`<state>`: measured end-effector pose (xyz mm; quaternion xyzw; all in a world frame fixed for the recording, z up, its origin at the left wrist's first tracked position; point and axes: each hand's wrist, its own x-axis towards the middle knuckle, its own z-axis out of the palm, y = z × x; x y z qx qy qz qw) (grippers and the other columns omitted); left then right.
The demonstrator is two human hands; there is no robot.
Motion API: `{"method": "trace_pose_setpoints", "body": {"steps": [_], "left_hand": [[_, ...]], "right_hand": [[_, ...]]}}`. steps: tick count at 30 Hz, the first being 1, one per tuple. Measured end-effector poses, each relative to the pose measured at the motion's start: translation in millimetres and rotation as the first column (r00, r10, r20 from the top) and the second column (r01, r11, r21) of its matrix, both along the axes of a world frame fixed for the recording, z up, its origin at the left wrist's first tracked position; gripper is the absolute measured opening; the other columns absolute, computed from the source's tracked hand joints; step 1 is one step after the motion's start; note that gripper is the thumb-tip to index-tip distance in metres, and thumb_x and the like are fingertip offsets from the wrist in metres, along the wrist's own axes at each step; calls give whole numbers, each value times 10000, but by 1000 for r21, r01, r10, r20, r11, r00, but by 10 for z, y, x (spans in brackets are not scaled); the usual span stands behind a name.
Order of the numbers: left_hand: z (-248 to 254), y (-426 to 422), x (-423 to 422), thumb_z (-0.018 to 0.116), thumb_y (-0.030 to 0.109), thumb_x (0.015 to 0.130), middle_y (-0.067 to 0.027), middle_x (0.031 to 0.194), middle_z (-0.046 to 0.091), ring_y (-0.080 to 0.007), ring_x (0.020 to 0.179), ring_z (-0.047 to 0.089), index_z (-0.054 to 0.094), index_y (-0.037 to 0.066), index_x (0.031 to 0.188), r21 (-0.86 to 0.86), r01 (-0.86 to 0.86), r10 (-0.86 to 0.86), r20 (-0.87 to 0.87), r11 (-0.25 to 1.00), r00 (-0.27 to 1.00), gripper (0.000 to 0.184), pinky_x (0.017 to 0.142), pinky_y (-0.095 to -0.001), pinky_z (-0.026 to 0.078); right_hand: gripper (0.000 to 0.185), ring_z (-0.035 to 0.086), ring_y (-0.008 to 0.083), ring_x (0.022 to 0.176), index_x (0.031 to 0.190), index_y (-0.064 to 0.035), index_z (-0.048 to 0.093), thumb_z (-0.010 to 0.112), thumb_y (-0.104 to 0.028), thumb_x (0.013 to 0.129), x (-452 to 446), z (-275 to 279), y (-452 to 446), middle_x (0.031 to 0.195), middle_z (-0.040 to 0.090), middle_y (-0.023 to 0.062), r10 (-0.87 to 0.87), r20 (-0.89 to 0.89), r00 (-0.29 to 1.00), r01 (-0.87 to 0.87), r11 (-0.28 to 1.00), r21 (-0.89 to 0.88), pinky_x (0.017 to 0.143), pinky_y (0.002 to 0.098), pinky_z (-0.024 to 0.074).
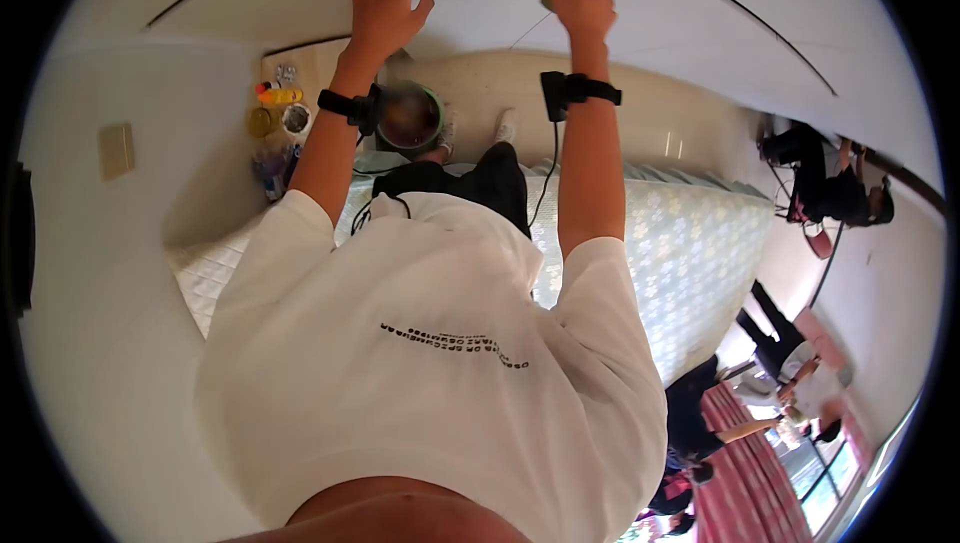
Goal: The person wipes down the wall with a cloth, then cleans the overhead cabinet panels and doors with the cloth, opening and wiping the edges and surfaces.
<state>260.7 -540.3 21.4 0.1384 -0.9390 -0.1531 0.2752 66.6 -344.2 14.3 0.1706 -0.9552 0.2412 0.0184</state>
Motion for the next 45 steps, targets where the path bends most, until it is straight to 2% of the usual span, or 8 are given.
{"method": "trace_pose_setpoints", "body": {"steps": [12,16,17,24,29,31,32,45], "left_hand": [[-88,63,-69,669,172,832,-246,1465,415,-382,1432,320,346,-17,1490,-2,-67,67,73,998,995,757,1187,-578,206],[79,144,17,669,186,841,-228,1466,430,-371,1407,355,370,-9,1478,-76,-61,65,55,995,996,730,1166,-578,232],[131,150,28,653,179,860,-223,1428,471,-366,1363,408,438,0,1430,-86,-58,61,27,995,998,635,1133,-556,290],[-48,-86,-15,711,341,848,-91,1182,603,-316,1107,551,575,159,1294,-166,-32,19,-74,986,997,501,951,-511,372],[198,-71,-55,694,369,865,-115,1046,599,-337,991,556,588,141,1187,-71,-68,79,170,995,982,409,858,-508,399],[202,-52,-42,691,378,868,-123,1018,597,-346,968,556,586,135,1166,-94,-45,60,168,995,984,398,837,-511,405],[228,-35,-14,689,385,872,-130,1029,601,-354,977,560,584,133,1160,-76,-42,56,184,996,981,397,838,-517,409],[331,-236,149,664,438,896,-182,1049,630,-407,969,593,578,90,1133,144,131,-171,315,981,934,429,846,-516,488]], "right_hand": [[524,718,302,850,1393,-141,506,542,-91,873,221,316,-23,965,736,146,1,-121,993,-47,926,-374,736,436,574],[381,685,304,925,1298,-53,572,549,-52,917,310,802,-50,1064,701,180,374,540,754,-102,879,-466,813,413,549],[701,638,428,1014,1474,-230,461,641,-237,796,284,69,-123,1083,666,192,231,-153,961,-231,973,18,858,514,528],[216,650,350,892,1025,-128,748,627,-101,847,199,488,14,949,663,116,132,-582,802,-413,828,-380,798,428,541],[345,658,394,902,1273,-31,585,571,-61,930,152,602,-15,988,674,219,35,-527,849,-340,800,-495,793,442,534],[375,645,399,972,1285,-23,567,562,-43,911,346,759,-40,1084,658,238,65,-135,989,-136,776,-616,848,465,518],[333,639,419,962,1248,-13,569,556,-64,919,214,268,-160,1084,660,236,152,-556,817,-342,904,-255,861,495,509],[236,663,319,928,1108,-105,638,578,-228,915,231,392,-280,983,707,76,309,-436,845,-408,900,-154,761,459,510]]}}
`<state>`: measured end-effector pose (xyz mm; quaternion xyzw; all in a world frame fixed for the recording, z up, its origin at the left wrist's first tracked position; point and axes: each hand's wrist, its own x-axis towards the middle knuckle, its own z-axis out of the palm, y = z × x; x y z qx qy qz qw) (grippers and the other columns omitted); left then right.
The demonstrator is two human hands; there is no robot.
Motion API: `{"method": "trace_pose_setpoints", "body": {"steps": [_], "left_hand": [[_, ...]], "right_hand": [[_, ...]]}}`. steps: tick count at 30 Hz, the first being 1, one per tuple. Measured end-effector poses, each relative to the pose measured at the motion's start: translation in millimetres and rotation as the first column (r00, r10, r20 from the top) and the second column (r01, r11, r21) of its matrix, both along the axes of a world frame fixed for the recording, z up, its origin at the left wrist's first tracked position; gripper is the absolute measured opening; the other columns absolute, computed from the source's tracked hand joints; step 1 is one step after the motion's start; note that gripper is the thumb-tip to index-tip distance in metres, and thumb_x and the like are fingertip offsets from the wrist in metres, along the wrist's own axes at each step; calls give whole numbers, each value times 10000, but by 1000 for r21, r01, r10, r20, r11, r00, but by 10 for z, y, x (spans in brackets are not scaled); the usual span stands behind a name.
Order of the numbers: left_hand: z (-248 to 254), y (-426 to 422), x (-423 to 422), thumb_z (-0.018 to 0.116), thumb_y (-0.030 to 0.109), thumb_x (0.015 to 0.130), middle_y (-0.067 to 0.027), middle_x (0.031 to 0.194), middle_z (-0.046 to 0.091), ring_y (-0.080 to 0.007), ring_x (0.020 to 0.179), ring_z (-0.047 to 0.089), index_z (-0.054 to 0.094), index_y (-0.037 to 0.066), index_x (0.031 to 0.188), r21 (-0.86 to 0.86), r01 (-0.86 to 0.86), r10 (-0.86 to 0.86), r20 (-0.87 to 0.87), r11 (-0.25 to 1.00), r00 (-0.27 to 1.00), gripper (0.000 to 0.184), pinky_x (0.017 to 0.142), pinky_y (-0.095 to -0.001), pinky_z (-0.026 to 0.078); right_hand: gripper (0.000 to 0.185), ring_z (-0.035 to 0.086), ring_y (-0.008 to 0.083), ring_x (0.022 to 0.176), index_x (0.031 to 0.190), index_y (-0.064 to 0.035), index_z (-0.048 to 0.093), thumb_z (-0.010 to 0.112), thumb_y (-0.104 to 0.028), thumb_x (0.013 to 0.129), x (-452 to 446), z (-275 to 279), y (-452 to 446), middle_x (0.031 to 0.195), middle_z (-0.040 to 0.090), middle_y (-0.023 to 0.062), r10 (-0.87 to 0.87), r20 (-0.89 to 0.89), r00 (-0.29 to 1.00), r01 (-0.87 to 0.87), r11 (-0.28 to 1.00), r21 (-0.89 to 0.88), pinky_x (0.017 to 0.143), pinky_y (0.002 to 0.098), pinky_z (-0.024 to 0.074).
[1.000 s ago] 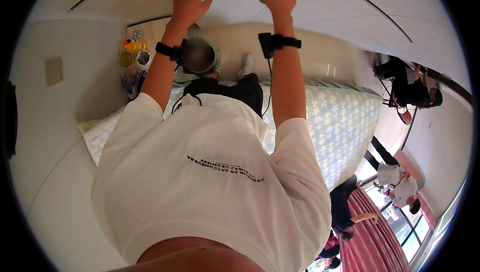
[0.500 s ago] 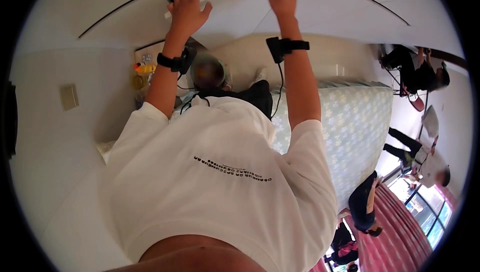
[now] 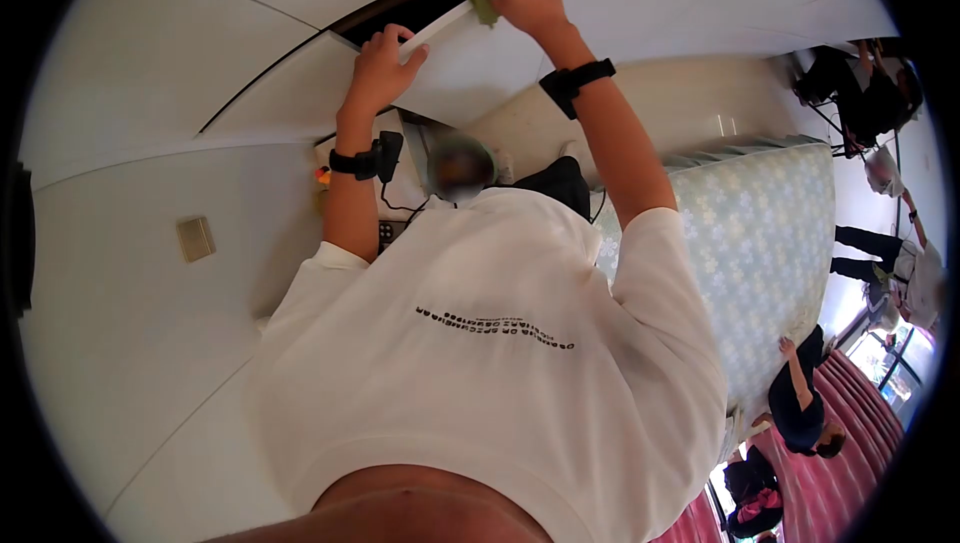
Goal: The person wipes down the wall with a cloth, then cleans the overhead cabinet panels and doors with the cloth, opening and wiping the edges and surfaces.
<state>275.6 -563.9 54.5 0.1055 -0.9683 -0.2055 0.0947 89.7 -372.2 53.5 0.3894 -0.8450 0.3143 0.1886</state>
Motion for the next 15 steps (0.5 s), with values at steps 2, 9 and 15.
{"method": "trace_pose_setpoints", "body": {"steps": [2,9,15], "left_hand": [[-10,-6,49,662,456,910,-186,1054,630,-395,989,590,568,83,1138,36,7,-8,21,999,1000,447,861,-498,484],[279,-1,68,701,421,927,-106,993,607,-219,894,583,551,40,1172,364,138,-204,149,921,967,477,816,-349,486],[-67,-291,91,722,263,933,-38,959,609,-115,850,547,480,56,1308,689,225,-260,-55,689,964,492,776,-286,466]], "right_hand": [[228,666,292,928,1091,-116,642,581,-236,907,-11,-22,20,966,710,60,-77,-77,994,84,993,88,787,468,497],[158,653,305,840,909,-100,596,576,-254,876,424,-78,-129,822,649,82,-125,-120,985,133,989,60,784,474,479],[165,648,302,722,894,-88,587,605,-248,856,993,-18,-508,761,634,97,214,85,973,-221,971,86,720,427,504]]}}
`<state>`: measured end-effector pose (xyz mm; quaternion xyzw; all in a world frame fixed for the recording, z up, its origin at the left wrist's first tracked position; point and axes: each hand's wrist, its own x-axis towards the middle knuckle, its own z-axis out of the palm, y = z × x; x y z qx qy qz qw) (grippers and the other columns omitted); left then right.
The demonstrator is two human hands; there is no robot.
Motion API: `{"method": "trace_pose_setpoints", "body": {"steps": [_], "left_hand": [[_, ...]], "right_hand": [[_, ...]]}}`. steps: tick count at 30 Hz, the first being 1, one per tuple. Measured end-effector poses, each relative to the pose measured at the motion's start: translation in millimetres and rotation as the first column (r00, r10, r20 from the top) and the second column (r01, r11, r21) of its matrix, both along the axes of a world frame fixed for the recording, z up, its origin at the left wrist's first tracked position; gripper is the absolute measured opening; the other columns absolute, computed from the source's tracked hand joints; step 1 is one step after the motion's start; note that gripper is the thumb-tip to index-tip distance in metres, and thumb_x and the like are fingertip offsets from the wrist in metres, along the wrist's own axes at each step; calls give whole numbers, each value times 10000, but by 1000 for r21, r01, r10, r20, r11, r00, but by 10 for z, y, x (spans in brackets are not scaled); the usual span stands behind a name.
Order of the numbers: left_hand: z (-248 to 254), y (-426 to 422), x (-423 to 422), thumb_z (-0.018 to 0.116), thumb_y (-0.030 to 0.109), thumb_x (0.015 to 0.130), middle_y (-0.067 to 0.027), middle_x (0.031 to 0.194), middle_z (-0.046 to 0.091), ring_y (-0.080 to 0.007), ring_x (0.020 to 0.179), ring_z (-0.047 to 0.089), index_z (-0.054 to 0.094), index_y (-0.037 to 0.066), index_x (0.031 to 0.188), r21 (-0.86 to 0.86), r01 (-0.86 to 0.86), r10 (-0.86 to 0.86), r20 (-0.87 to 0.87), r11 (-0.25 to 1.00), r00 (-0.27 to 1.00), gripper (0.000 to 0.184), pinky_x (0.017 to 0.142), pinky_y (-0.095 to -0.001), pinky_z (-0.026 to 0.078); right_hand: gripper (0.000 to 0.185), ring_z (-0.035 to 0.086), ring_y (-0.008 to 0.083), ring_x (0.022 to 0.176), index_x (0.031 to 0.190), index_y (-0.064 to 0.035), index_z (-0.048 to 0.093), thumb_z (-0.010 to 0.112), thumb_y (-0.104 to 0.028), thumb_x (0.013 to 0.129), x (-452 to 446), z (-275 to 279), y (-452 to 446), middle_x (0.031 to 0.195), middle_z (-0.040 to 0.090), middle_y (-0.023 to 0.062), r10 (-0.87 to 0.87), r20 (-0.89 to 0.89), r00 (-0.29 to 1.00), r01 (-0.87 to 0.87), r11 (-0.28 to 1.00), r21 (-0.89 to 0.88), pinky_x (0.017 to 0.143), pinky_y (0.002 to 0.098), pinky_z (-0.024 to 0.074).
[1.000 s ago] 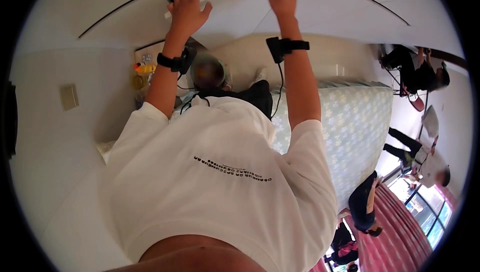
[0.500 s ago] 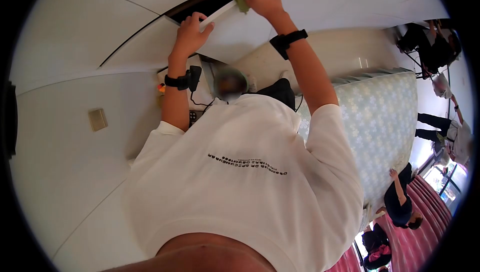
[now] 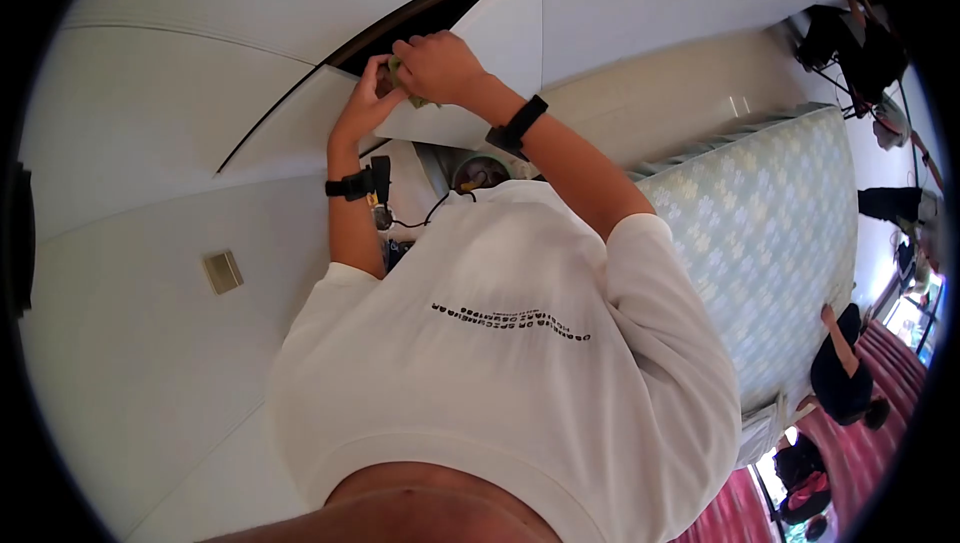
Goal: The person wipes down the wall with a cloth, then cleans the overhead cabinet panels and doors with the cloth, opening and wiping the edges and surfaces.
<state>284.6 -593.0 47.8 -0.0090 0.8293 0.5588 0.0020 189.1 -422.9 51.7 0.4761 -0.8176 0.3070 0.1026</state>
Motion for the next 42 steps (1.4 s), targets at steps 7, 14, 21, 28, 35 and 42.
{"method": "trace_pose_setpoints", "body": {"steps": [7,14,21,28,35,42], "left_hand": [[-123,57,49,755,261,902,-46,993,615,-132,859,561,430,80,1407,90,-166,162,52,982,985,627,851,-293,473],[33,208,127,715,424,911,-121,1381,510,-220,1286,474,412,103,1450,43,46,-57,304,998,951,697,1086,-358,368],[-58,281,145,712,527,875,-236,1474,431,-313,1373,436,232,52,1544,-24,-34,40,380,999,924,951,1118,-377,351],[-123,293,144,665,475,941,-136,1367,550,-241,1273,499,317,109,1515,17,59,-61,330,998,942,764,1076,-375,383],[-116,274,105,644,436,970,-118,1325,572,-218,1230,508,374,89,1483,4,105,-101,331,994,938,676,1051,-357,395],[-258,180,54,630,360,992,-131,1337,563,-205,1226,508,366,67,1484,16,155,-153,279,988,948,631,1047,-337,402]], "right_hand": [[232,632,324,935,1094,-127,643,601,-210,882,-514,-111,290,969,656,104,-133,-150,980,131,991,-18,751,469,519],[234,634,317,967,1116,-183,697,657,-190,885,-982,-28,804,1041,654,44,-371,-184,910,349,927,-139,765,455,541],[203,661,288,824,1032,-144,702,677,-209,842,-390,-28,552,882,647,46,-191,-111,975,176,975,-134,706,416,550],[181,651,264,839,1008,-181,693,685,-223,832,-279,-99,581,867,634,26,-194,-138,971,177,977,-122,684,426,512],[228,661,316,854,1099,-160,702,638,-172,881,-1021,-126,887,951,692,58,-429,-221,876,419,903,-93,693,453,544],[479,589,284,1000,1306,-125,603,558,-57,835,-137,-269,541,1196,588,45,-328,-377,866,411,897,163,748,424,512]]}}
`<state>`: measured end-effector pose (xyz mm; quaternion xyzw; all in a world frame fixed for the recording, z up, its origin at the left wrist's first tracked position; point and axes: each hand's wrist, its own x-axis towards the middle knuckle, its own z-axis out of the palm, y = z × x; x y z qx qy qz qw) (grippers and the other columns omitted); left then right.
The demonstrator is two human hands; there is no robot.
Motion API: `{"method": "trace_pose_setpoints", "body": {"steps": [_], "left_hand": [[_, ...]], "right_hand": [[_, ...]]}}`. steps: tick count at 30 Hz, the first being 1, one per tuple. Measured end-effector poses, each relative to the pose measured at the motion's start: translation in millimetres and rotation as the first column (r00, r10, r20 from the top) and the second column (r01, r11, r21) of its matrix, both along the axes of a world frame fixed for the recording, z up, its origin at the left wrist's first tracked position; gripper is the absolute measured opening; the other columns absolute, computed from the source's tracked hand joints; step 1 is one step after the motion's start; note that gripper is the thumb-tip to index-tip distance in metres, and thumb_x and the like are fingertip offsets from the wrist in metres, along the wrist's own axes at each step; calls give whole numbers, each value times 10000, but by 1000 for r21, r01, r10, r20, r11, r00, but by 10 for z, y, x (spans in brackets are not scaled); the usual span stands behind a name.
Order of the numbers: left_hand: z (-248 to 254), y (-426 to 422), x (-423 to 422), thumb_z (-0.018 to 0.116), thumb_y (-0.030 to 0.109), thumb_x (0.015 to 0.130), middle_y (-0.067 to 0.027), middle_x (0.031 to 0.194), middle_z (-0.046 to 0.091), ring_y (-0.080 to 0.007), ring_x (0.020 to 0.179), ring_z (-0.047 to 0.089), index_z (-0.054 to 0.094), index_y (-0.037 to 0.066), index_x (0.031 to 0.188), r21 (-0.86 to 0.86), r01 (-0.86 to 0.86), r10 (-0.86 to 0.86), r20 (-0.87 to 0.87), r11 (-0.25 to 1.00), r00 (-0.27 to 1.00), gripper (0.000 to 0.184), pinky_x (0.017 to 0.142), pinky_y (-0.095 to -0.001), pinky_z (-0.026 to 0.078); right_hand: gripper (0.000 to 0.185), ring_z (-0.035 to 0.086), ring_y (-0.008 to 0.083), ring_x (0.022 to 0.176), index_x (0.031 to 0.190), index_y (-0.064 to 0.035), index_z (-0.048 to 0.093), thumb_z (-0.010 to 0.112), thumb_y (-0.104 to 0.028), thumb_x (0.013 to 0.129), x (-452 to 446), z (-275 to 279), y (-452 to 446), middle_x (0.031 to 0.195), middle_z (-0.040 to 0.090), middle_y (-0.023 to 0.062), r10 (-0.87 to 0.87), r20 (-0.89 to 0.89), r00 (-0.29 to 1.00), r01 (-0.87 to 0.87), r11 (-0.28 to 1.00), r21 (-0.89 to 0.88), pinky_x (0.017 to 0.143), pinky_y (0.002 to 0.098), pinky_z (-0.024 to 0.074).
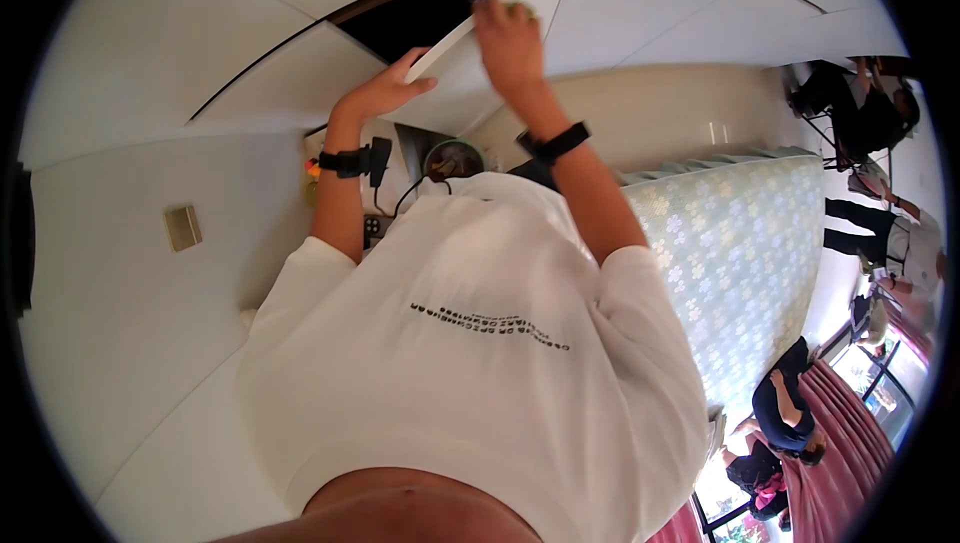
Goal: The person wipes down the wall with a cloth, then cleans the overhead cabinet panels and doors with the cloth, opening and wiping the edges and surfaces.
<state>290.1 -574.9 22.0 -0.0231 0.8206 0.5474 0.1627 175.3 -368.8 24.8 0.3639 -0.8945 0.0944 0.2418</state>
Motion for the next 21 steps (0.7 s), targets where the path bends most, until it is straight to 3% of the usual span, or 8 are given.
{"method": "trace_pose_setpoints", "body": {"steps": [2,5,7,8,10,13,18,21], "left_hand": [[60,46,22,631,358,989,-154,1374,547,-218,1253,503,365,57,1486,19,-11,11,6,1000,1000,639,1063,-347,397],[191,79,34,631,352,997,-97,1291,580,-187,1188,513,372,75,1473,20,-19,18,77,1000,997,608,1025,-323,409],[168,72,42,622,341,1004,-92,1283,580,-180,1181,515,376,74,1468,29,-30,27,71,999,997,590,1022,-334,414],[149,63,37,622,341,1004,-92,1283,580,-180,1181,515,376,74,1468,30,-33,31,61,999,998,590,1022,-334,414],[106,42,38,608,333,1012,-91,1281,579,-176,1187,514,375,77,1469,26,-15,14,39,1000,999,574,1022,-339,416],[63,26,33,598,305,1006,-141,1350,559,-214,1249,499,364,58,1481,71,-12,9,35,997,999,585,1065,-345,386],[34,20,38,595,297,1004,-141,1352,558,-216,1252,499,373,54,1476,74,-14,14,0,997,1000,576,1066,-342,386],[24,22,40,595,319,1011,-119,1316,567,-198,1226,502,374,61,1470,62,-7,9,-22,998,1000,571,1051,-336,397]], "right_hand": [[457,580,287,1016,1287,-103,618,560,-49,837,213,97,-54,1226,586,49,84,76,994,-80,995,-65,781,415,497],[454,585,274,1014,1283,-143,639,572,-58,843,102,35,45,1217,598,37,143,88,986,-130,982,-136,780,415,492],[487,593,263,999,1303,-235,648,579,-69,850,-85,52,200,1216,608,23,118,20,993,-114,982,-147,774,415,491],[529,597,267,971,1326,-317,638,583,-82,856,-214,89,267,1197,609,28,34,56,998,-31,998,-63,739,406,501],[551,599,285,957,1358,-341,611,592,-101,862,-563,84,432,1152,608,48,-76,-17,997,76,997,-14,698,408,513],[652,610,338,944,1441,-364,514,633,-124,846,-971,182,602,1083,611,90,-240,168,956,226,969,97,721,468,561],[679,641,345,967,1456,-333,499,618,-130,819,-1063,201,516,1065,648,97,-291,293,911,277,957,89,717,487,579],[666,645,326,968,1442,-262,523,597,-118,796,-820,195,383,1141,670,99,-194,348,917,205,979,4,743,472,582]]}}
